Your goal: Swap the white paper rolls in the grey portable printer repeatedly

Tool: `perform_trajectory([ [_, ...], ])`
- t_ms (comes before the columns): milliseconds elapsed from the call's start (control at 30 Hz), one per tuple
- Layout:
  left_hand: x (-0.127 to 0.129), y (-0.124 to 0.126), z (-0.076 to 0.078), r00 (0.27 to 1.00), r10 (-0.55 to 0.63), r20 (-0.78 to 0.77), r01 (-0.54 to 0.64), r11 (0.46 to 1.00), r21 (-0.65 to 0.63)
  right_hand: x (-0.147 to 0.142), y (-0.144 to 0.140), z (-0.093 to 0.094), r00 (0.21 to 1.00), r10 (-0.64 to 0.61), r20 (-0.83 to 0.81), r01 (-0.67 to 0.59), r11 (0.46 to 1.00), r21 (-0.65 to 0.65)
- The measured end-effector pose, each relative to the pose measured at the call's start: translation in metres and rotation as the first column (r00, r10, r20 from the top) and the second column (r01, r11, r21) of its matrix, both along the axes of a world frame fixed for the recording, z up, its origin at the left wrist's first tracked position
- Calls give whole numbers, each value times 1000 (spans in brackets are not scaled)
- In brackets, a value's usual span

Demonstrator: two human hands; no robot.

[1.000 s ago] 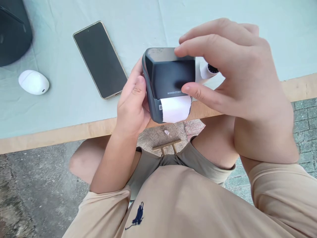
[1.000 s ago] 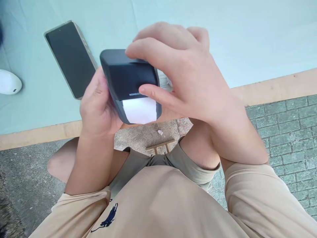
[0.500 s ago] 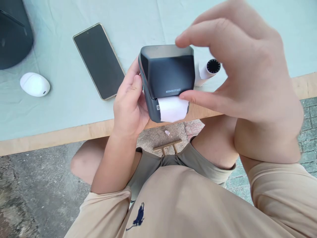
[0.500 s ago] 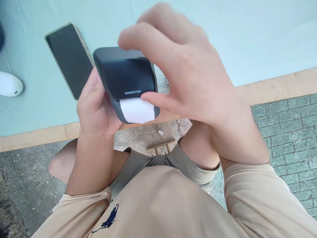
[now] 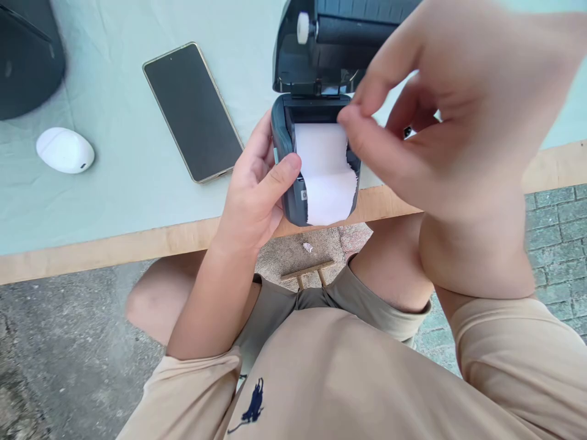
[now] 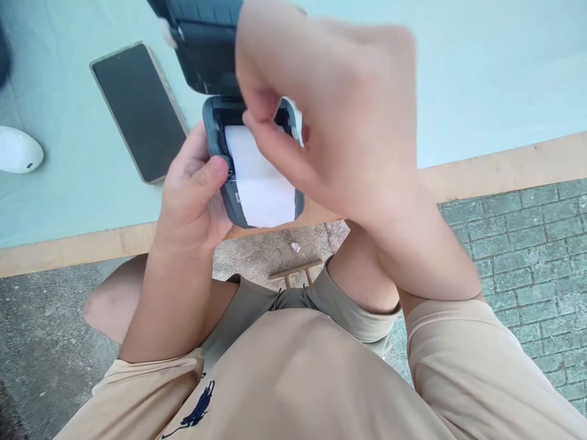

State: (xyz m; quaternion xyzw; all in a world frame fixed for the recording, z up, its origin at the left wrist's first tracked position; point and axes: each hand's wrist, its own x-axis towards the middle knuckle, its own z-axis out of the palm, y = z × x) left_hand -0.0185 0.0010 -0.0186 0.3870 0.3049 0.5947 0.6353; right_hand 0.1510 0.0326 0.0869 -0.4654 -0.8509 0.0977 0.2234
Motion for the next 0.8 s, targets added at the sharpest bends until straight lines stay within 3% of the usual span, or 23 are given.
perform_trajectory([
  [67,0,-2,2,999,-16,-51,17,1000,23,-5,0,-1,980,-22,198,17,999,29],
  [167,-1,-5,3,994,-30,-106,35,998,50,-12,-1,0,878,-21,478,54,997,-55],
  [267,-2,-5,3,995,-46,-87,50,998,44,-13,1,2,816,0,579,49,996,-70],
  [367,-2,-5,4,993,-49,-108,52,998,29,-10,3,2,813,34,581,-13,999,-40],
  [567,-3,-8,9,992,-62,-112,65,998,21,4,-1,2,929,114,351,-105,993,-46],
  [667,-3,-7,8,993,-73,-95,75,997,13,11,-6,3,982,156,103,-154,988,-31],
  [800,-1,-5,7,994,-42,-103,42,999,2,29,-4,1,966,130,-223,-154,983,-97],
])
